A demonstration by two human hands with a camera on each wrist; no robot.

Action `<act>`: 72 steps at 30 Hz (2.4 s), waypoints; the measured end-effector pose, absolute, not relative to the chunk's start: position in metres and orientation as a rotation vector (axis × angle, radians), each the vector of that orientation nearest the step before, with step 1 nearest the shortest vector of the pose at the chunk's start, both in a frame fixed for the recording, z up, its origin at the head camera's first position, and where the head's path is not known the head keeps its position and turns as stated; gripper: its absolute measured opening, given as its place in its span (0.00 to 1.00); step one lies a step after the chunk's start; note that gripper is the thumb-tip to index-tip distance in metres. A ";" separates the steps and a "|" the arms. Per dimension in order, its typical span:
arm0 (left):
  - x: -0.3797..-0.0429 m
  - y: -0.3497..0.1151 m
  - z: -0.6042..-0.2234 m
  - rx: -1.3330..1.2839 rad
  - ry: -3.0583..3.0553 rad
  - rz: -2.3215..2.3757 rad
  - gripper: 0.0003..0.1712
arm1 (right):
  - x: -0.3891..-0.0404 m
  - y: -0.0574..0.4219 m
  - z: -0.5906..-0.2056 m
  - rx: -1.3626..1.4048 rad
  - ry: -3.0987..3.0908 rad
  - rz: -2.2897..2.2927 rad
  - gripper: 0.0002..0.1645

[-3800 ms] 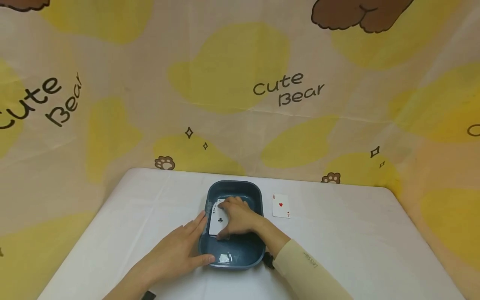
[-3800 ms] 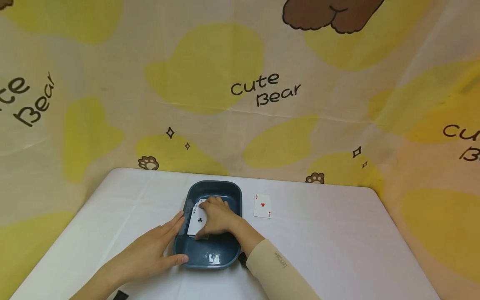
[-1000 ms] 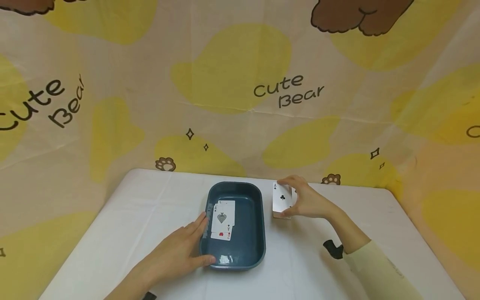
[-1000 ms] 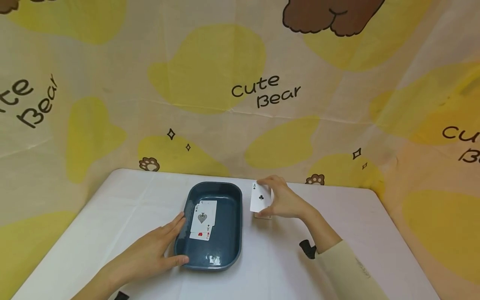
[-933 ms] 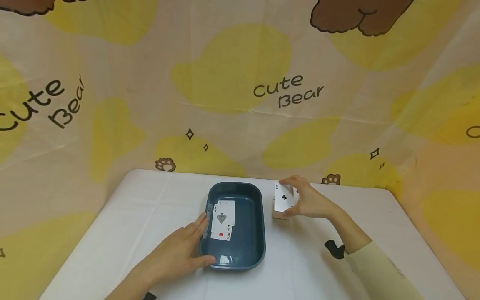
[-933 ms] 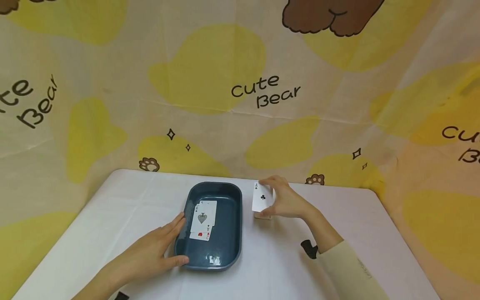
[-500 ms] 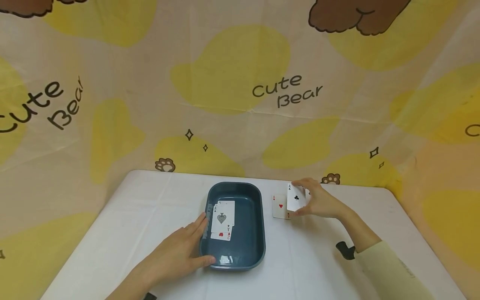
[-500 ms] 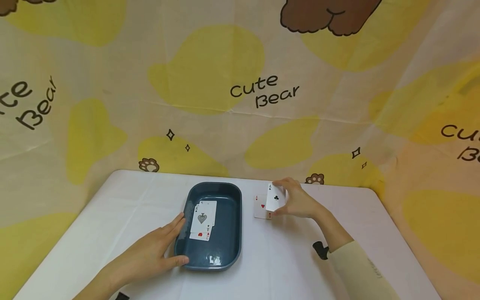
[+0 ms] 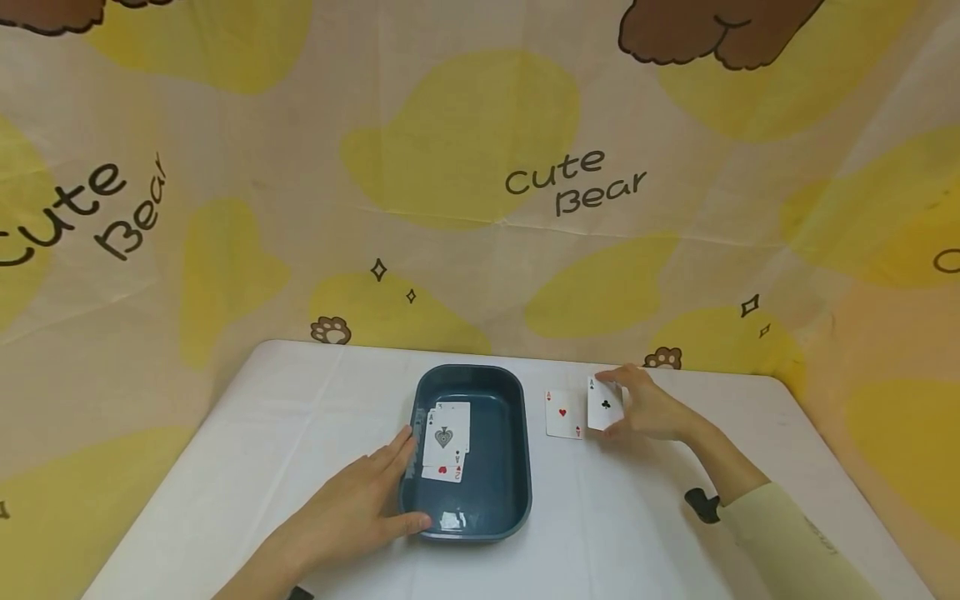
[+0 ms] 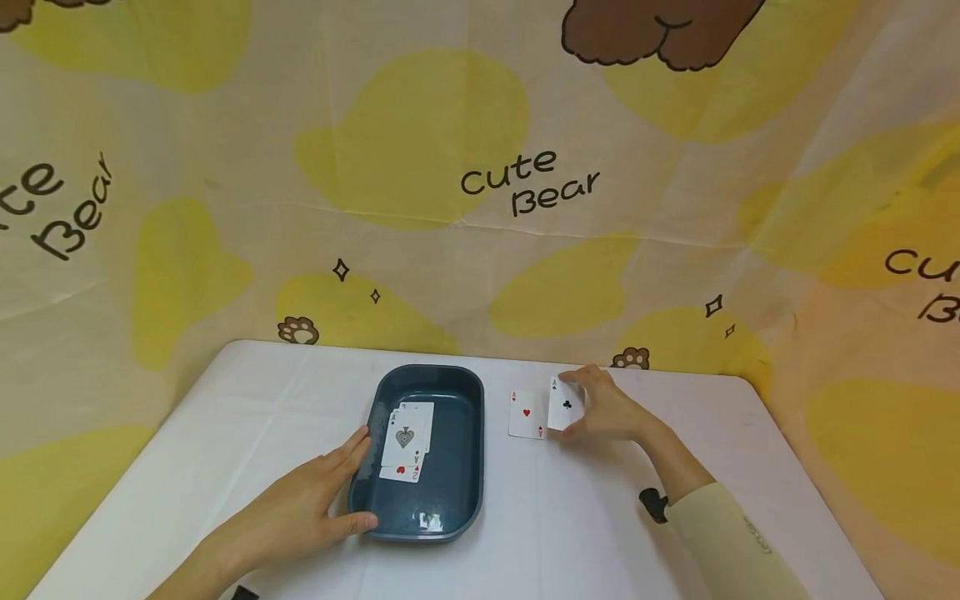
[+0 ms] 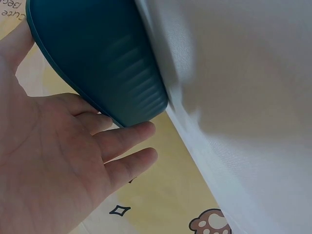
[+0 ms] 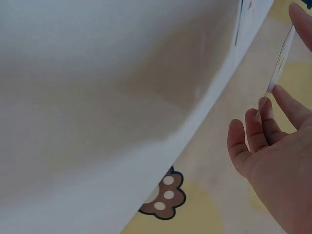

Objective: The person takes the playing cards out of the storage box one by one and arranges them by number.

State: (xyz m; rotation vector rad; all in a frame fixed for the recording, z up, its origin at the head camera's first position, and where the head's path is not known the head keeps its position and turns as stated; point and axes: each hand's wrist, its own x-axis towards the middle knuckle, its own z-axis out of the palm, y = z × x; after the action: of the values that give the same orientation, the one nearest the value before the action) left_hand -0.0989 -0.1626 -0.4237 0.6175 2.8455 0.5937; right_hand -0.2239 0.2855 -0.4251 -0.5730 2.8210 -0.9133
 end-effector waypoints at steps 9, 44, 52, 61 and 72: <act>-0.098 -0.163 -0.424 0.625 2.848 0.599 0.63 | -0.225 0.291 -0.436 -0.532 2.796 -0.877 0.56; -0.097 -0.163 -0.424 0.602 2.846 0.601 0.63 | -0.233 0.288 -0.450 -0.449 2.736 -0.699 0.52; -0.097 -0.163 -0.425 0.604 2.838 0.609 0.63 | -0.232 0.290 -0.452 -0.487 2.735 -0.662 0.52; -0.096 -0.163 -0.423 0.621 2.841 0.620 0.63 | -0.232 0.293 -0.448 -0.514 2.742 -0.673 0.54; -0.096 -0.162 -0.422 0.616 2.844 0.600 0.62 | -0.225 0.296 -0.423 -0.451 2.752 -0.876 0.55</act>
State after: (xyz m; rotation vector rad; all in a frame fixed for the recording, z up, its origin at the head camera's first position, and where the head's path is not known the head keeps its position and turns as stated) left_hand -0.0964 -0.1624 -0.4219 0.6161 2.8437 0.6002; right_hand -0.2252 0.2964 -0.4235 -0.4507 2.7524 -0.8756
